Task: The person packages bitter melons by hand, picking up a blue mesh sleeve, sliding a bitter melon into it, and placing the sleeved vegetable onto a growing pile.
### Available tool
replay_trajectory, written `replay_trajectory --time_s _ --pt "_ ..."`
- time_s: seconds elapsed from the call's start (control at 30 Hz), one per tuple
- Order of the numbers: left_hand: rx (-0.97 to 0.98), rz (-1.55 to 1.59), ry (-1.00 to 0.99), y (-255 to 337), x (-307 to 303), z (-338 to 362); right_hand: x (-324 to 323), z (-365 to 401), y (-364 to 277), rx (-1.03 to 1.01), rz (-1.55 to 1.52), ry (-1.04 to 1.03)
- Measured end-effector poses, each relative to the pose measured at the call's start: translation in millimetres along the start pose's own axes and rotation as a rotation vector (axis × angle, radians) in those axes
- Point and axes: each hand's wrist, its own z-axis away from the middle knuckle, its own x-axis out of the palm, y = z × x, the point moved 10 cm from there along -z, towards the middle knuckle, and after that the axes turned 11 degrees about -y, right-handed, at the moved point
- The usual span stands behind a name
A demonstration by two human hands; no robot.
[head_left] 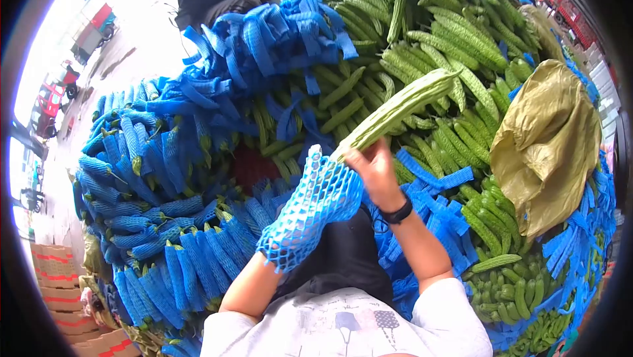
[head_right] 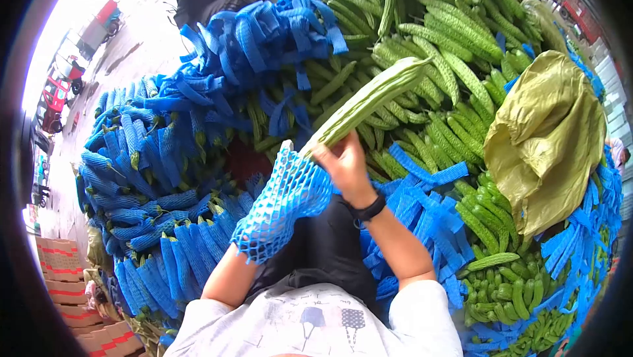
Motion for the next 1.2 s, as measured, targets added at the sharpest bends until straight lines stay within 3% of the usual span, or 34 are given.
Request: replay_trajectory --time_s 0.03,0.07,0.13,0.2,0.23,0.27,0.3,0.37,0.43,0.47,0.53,0.57,0.67,0.7,0.8,0.9,1.0,1.1,1.2 --pt "0.019 0.089 0.034 -2 2 3 13 5 2 -0.019 -0.077 0.017" --pt "0.033 0.192 0.075 -5 1 6 23 11 -4 -0.031 0.111 0.010" --pt "0.105 0.200 0.099 -2 -2 11 41 20 -13 -0.039 0.195 -0.072" --pt "0.483 -0.715 -0.026 39 9 24 50 27 -26 0.035 0.291 -0.123" --pt "0.280 -0.441 0.023 27 0 26 48 33 -25 0.133 0.342 -0.168" --pt "0.253 -0.614 -0.017 37 7 34 50 39 -21 0.234 0.393 -0.213" --pt "0.236 -0.786 -0.056 46 14 41 57 41 -37 0.056 0.486 -0.186" --pt "0.254 -0.362 0.053 20 -6 51 68 50 -25 0.130 0.606 -0.237" --pt "0.271 -0.228 0.060 6 -14 51 86 56 -38 0.100 0.754 -0.187" --pt "0.281 -0.161 0.064 6 -15 52 96 56 -54 -0.096 0.818 -0.069" --pt "0.122 0.345 0.165 -13 -7 62 123 58 -76 -0.442 1.061 -0.064" --pt "0.115 -0.075 0.163 -11 -14 59 132 54 -76 -0.470 1.176 -0.112" --pt "0.157 -0.342 0.145 14 -14 64 136 50 -61 -0.549 1.351 -0.226" --pt "0.393 -1.122 0.154 60 22 80 134 49 -59 -0.629 1.347 -0.229" --pt "0.525 -1.304 0.029 62 22 93 112 36 -68 -0.696 1.317 -0.107" --pt "0.507 -1.475 0.225 7 -22 114 71 22 -79 -0.554 1.394 0.140" --pt "0.146 0.073 0.394 -29 -71 113 25 20 -84 -0.368 1.255 0.360" --pt "0.130 -0.121 0.517 -26 -93 130 34 18 -65 -0.298 1.162 0.159" --pt "0.171 -0.250 0.573 -21 -108 138 52 26 -65 -0.459 1.266 0.100"
